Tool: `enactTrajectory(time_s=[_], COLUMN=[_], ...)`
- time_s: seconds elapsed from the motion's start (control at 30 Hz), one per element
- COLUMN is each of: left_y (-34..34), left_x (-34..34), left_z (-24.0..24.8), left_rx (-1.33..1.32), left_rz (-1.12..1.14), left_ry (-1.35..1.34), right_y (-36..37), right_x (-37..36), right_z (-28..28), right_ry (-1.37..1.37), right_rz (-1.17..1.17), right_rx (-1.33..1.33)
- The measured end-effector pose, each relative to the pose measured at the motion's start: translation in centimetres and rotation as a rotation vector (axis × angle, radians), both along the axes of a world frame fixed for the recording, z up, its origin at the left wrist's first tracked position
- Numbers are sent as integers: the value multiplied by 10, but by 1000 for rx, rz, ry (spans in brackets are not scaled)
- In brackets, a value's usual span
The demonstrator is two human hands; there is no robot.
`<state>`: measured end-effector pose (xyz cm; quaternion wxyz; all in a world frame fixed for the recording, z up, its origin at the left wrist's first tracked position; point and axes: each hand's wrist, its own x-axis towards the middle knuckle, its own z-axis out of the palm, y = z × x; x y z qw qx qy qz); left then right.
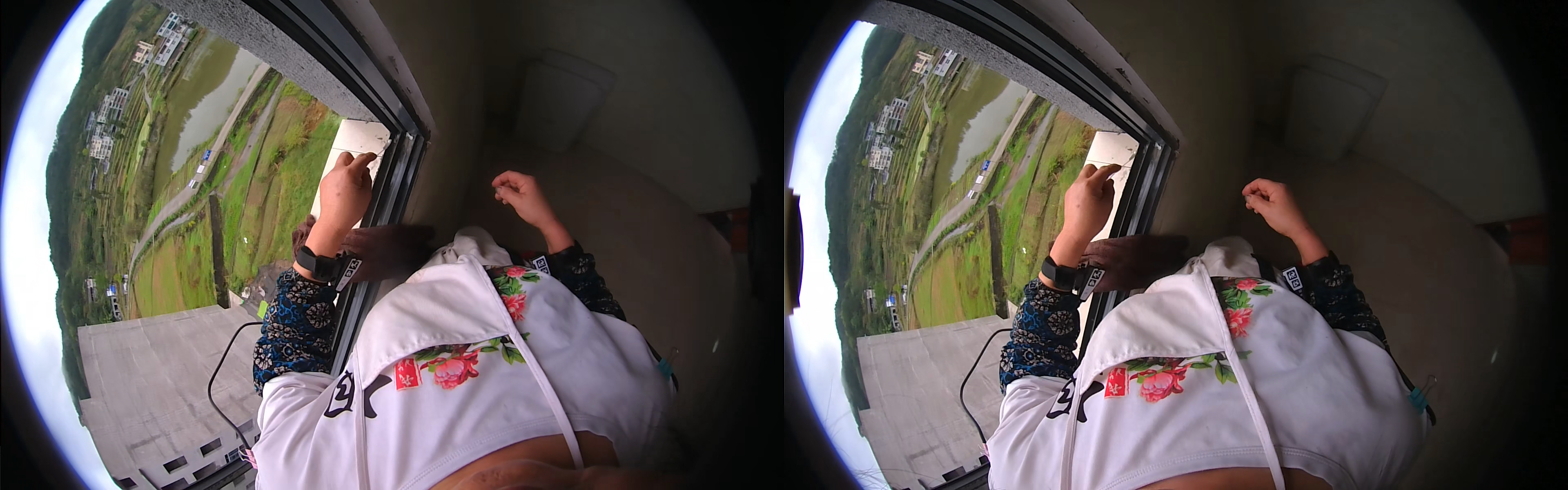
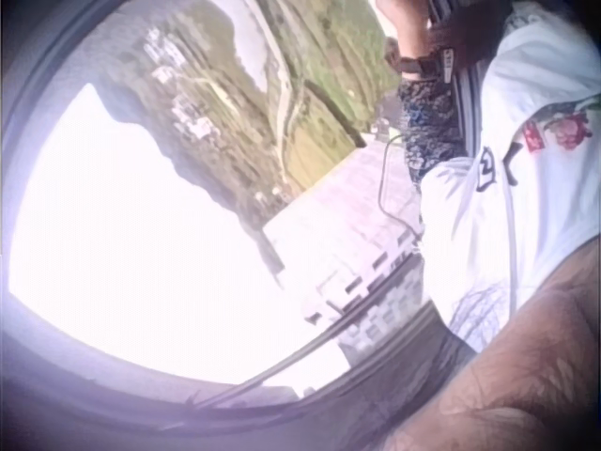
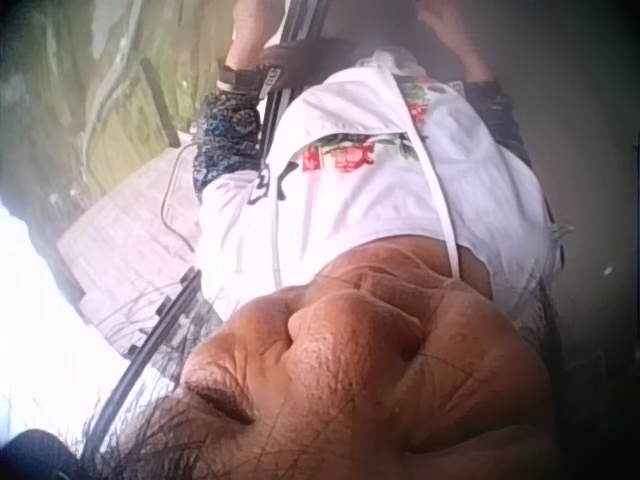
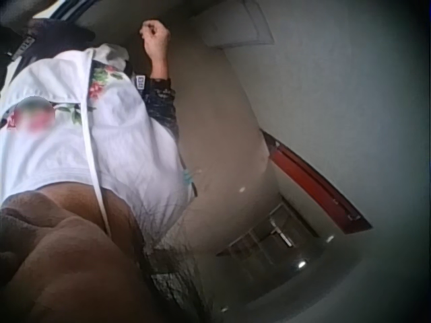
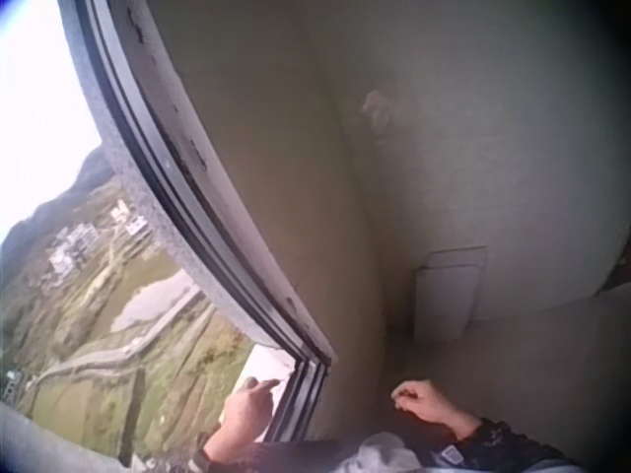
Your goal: The person cleans the window frame and sill using a brown cloth and a small metal tool. They wipe the frame, scrape adhesive residue from the sill, and remove debris with the tool and cloth.
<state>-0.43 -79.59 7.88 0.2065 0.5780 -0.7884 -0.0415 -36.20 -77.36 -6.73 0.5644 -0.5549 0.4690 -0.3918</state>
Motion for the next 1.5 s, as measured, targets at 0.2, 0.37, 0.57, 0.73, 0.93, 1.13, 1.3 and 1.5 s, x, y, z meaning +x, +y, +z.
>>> enactTrajectory(time_s=[0.2, 0.37, 0.57, 0.73, 0.93, 1.13, 1.3, 1.5], left_y=[-6, -15, -16, -8, -6, -4, -2, -22], left_x=[-29, -37, -38, -30, -30, -32, -15, 86], left_z=[-7, -8, -15, -23, -26, -22, -28, 25], left_rx=[134, 109, 55, -10, -62, -98, -166, 197], left_rz=[-19, 18, 84, 125, 120, 125, 181, 833], left_ry=[-234, -250, -177, 9, 89, 88, 172, 1505], right_y=[3, 12, 16, 13, 9, 7, 3, 6], right_x=[4, 0, 0, 5, 10, 10, 6, 1], right_z=[0, 4, 20, 25, 25, 28, 19, 2], right_ry=[-13, -5, -13, -26, -10, -3, 6, -10], right_rz=[34, 30, 6, 1, 20, 20, 7, 10], right_rx=[11, 26, 23, 22, 19, 23, 18, 42])
